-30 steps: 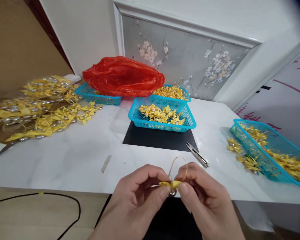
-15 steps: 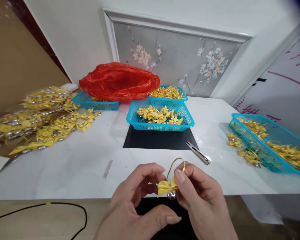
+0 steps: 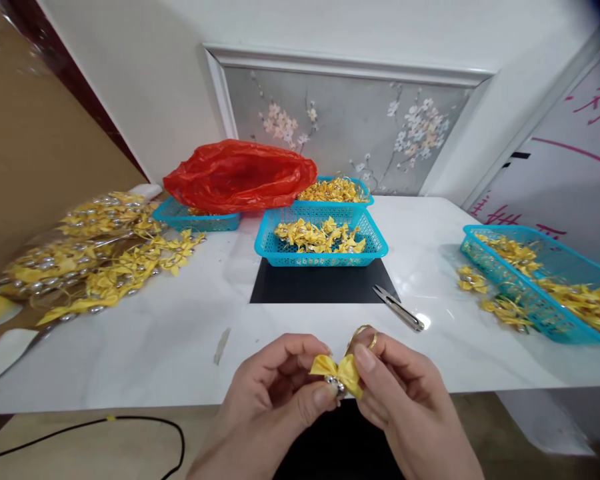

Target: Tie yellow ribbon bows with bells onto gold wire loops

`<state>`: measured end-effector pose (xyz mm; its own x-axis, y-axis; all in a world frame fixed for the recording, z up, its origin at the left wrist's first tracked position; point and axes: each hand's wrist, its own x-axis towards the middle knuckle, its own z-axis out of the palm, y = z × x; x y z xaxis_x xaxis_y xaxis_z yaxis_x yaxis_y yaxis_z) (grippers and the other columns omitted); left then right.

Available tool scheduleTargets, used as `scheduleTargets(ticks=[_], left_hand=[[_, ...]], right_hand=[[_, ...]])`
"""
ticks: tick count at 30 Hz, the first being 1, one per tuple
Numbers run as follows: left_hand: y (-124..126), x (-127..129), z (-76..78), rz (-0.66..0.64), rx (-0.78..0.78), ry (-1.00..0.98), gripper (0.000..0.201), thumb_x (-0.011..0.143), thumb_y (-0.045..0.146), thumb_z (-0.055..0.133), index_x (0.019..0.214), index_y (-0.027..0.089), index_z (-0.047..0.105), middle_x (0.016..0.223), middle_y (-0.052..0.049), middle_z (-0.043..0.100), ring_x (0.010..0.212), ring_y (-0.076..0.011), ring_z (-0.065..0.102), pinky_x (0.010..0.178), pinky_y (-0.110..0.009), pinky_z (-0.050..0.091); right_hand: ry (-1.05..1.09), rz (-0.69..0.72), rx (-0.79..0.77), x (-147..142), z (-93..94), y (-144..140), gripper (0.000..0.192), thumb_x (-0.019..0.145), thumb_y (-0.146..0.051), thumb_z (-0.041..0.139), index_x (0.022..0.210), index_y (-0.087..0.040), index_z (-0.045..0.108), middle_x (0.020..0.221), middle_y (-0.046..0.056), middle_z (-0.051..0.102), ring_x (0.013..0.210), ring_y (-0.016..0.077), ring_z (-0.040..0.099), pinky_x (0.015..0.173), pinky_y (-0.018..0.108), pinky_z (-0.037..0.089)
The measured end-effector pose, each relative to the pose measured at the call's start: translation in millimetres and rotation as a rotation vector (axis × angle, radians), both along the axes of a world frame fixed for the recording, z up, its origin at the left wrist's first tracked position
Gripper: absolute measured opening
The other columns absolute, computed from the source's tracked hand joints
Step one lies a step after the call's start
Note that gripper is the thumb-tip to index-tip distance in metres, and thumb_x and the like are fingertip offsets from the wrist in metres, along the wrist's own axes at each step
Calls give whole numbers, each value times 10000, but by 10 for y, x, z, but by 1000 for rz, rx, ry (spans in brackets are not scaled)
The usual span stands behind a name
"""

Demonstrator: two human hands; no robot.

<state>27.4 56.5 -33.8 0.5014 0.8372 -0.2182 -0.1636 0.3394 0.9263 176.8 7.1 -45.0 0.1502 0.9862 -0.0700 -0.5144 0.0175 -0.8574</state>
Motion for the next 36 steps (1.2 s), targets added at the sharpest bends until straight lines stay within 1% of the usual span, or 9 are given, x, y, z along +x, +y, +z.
scheduleTargets(ticks=[8, 11, 14, 16, 18, 21, 25, 30, 36], left_hand=[[-30, 64, 79, 106, -173, -80, 330, 666, 326, 902, 947, 262, 742, 821, 14, 677, 769, -125, 581, 721, -201, 493], [-24, 80, 87, 144, -123, -55, 291, 693, 324, 884, 938, 254, 743, 805, 19, 664, 750, -114, 576, 708, -189, 489], [-22, 94, 84, 159, -36, -5, 250, 732, 307, 858, 949, 267, 741, 803, 25, 677, 753, -108, 595, 701, -168, 484], [-31, 107, 85, 167, 0, -9, 241, 731, 290, 858, 941, 261, 741, 825, 17, 696, 781, -117, 614, 724, -172, 490], [-42, 120, 90, 168, -10, -45, 242, 720, 285, 864, 925, 240, 743, 830, 5, 699, 803, -128, 617, 749, -183, 497], [-51, 132, 90, 123, -102, -132, 225, 716, 247, 868, 893, 215, 734, 829, 5, 672, 786, -119, 595, 734, -186, 503], [-46, 148, 65, 99, -251, -268, 195, 729, 176, 856, 859, 206, 714, 814, 15, 646, 745, -101, 603, 719, -189, 517], [-26, 154, 34, 75, -327, -345, 195, 739, 179, 856, 887, 220, 736, 750, 30, 652, 675, -75, 615, 679, -159, 516], [-46, 99, 104, 63, -120, -230, 291, 807, 346, 795, 1082, 277, 727, 961, -10, 725, 911, -158, 667, 871, -252, 541]], right_hand=[[-66, 2, -80, 15, -19, -13, 389, 876, -499, 682, 714, -171, 548, 585, -90, 254, 488, 36, 164, 449, 208, 125], [-106, 6, 13, 58, -62, -33, 356, 906, -498, 638, 749, -182, 592, 663, -55, 372, 505, 47, 266, 453, 206, 190], [-312, -64, 99, 71, -66, -39, 273, 877, -445, 682, 775, -195, 646, 786, -8, 492, 611, 89, 418, 527, 226, 318], [-400, -126, 77, 42, -39, -31, 284, 859, -422, 701, 730, -180, 630, 752, -9, 490, 620, 97, 421, 547, 235, 323], [-337, -127, 21, -3, -4, -16, 346, 860, -441, 697, 681, -167, 582, 675, -31, 437, 560, 77, 340, 502, 232, 260], [-54, -19, -78, -63, 28, 9, 385, 844, -476, 716, 686, -165, 552, 600, -73, 338, 500, 49, 194, 461, 227, 149], [148, 3, -98, -110, 9, 36, 370, 806, -457, 768, 695, -162, 575, 576, -77, 361, 480, 35, 185, 457, 221, 132], [134, -22, -44, -134, -52, 43, 345, 834, -462, 739, 712, -175, 592, 617, -57, 404, 476, 42, 235, 440, 215, 166], [-30, -154, -55, -127, -9, 0, 326, 834, -462, 736, 734, -183, 599, 705, -34, 443, 545, 61, 305, 489, 212, 230]])
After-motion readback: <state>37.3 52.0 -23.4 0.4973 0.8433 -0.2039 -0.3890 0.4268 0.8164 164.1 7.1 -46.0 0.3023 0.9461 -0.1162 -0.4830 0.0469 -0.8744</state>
